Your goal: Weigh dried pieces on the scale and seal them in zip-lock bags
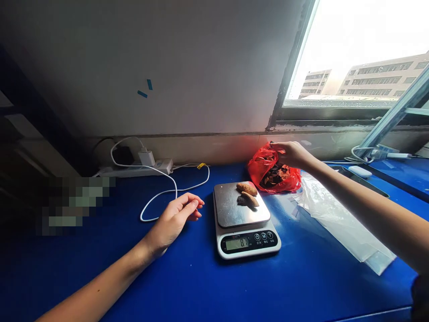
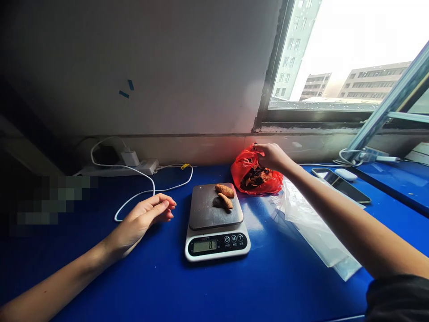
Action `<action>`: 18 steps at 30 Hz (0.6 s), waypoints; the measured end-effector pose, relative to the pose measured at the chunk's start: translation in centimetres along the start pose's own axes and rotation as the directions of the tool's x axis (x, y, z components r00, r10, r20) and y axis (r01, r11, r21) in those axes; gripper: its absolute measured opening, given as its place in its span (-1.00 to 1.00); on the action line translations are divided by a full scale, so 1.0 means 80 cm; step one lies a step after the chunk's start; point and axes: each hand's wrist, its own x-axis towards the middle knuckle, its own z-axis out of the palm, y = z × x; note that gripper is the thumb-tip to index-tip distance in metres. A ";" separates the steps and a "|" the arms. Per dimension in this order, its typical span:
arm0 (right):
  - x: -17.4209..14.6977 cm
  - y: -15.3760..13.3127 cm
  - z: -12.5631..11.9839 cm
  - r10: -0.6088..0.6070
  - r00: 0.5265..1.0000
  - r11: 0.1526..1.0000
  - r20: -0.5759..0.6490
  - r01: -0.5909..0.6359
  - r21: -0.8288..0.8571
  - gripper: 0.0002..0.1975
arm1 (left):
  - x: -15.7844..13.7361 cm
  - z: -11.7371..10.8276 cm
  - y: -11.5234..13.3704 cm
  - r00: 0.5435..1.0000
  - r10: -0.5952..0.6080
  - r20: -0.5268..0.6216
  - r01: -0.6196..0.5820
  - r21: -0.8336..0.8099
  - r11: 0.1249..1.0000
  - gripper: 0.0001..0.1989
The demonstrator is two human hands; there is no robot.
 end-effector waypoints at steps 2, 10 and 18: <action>0.002 -0.004 0.003 -0.002 0.998 0.995 0.066 0.009 -0.098 -0.81 | 0.001 -0.001 -0.003 1.000 0.016 0.018 -0.017 0.052 0.999 -0.73; -0.010 -0.041 0.012 0.115 0.967 0.939 0.229 -0.030 -0.343 -0.82 | 0.005 -0.001 -0.014 0.994 0.056 0.089 -0.074 0.215 0.974 -0.69; 0.016 -0.077 0.033 0.322 0.888 0.910 0.329 -0.193 -0.368 -0.72 | 0.007 -0.003 -0.018 0.989 0.090 0.116 -0.119 0.271 0.955 -0.68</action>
